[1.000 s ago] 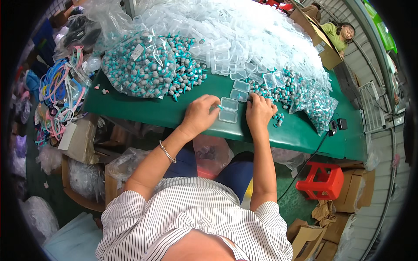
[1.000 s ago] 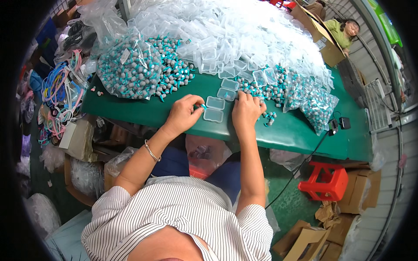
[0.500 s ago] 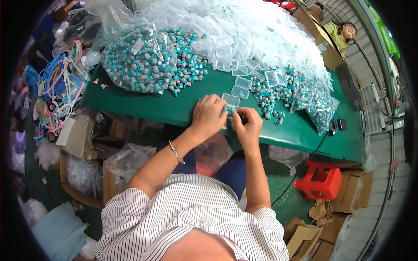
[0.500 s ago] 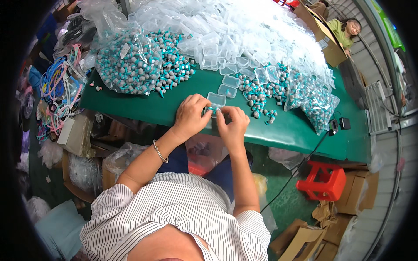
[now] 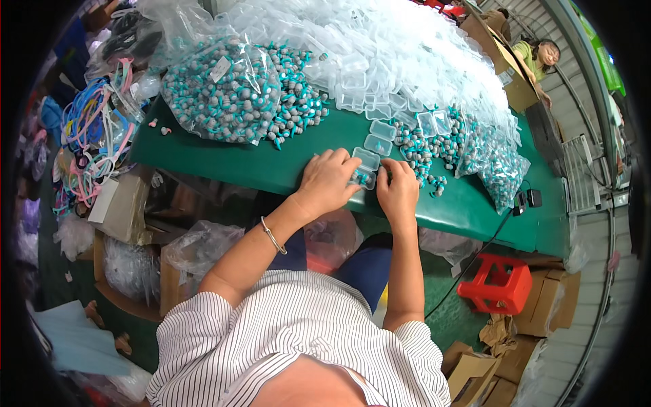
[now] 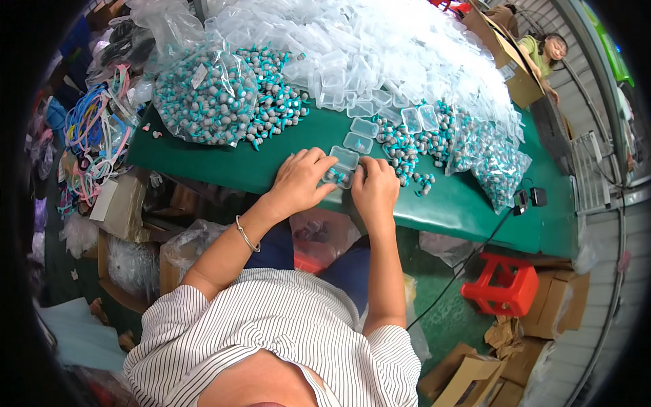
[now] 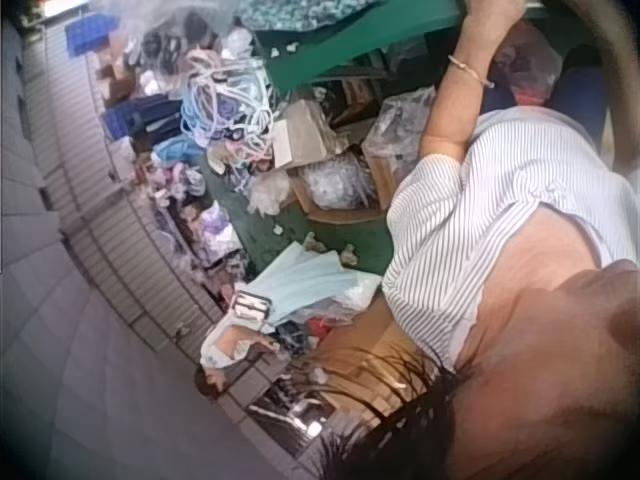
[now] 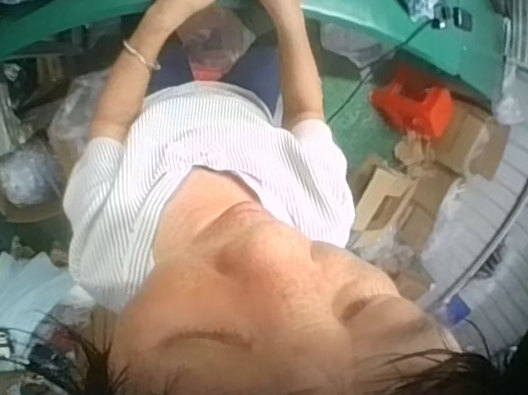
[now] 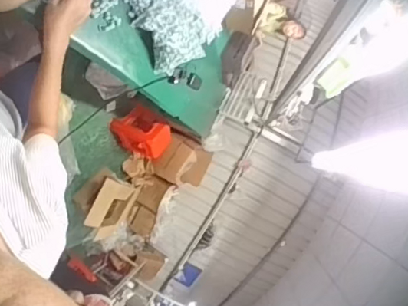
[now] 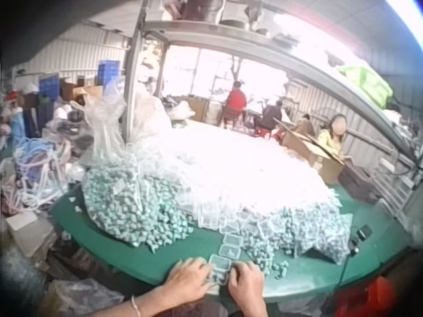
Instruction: The person places teal beads into clear plastic boxes by hand, then organizes the filled boxes into a large plastic bag.
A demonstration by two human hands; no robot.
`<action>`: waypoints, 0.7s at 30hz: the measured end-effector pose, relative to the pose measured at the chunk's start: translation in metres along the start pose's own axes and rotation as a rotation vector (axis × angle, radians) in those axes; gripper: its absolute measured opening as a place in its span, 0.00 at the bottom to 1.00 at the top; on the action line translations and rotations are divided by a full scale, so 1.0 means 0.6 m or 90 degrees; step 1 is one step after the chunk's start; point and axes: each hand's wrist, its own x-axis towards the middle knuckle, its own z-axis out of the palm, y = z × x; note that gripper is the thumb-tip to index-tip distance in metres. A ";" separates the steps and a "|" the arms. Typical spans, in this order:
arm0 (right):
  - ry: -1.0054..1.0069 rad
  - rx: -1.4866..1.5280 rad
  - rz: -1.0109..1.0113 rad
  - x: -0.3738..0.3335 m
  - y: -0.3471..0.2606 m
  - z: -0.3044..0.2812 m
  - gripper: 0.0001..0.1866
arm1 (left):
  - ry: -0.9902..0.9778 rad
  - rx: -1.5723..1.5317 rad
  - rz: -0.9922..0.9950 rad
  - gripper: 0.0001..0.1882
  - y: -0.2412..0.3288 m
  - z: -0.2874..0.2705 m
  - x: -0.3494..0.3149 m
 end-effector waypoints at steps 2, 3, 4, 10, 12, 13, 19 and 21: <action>0.032 -0.087 -0.066 0.002 0.003 0.010 0.10 | -0.045 -0.002 0.006 0.24 -0.004 -0.001 -0.004; 0.031 -0.086 -0.066 0.005 0.007 0.013 0.10 | -0.045 -0.002 0.005 0.24 -0.006 -0.003 -0.004; 0.024 -0.068 -0.091 0.010 0.010 0.014 0.10 | -0.054 -0.009 0.011 0.25 -0.006 -0.006 -0.006; -0.054 0.201 0.017 0.008 0.004 -0.010 0.13 | 0.009 -0.066 0.020 0.30 -0.012 0.001 -0.017; -0.079 0.304 -0.063 -0.001 0.022 -0.016 0.14 | 0.005 -0.100 0.007 0.30 -0.010 -0.003 -0.015; -0.082 0.305 -0.063 -0.004 0.021 -0.023 0.14 | -0.015 -0.068 0.022 0.28 -0.012 -0.005 -0.015; -0.133 0.256 -0.164 -0.033 0.008 -0.036 0.20 | -0.027 -0.043 0.070 0.20 -0.017 -0.002 -0.010; -0.116 0.246 -0.153 -0.035 0.009 -0.028 0.20 | -0.012 -0.053 0.080 0.19 -0.018 0.001 -0.009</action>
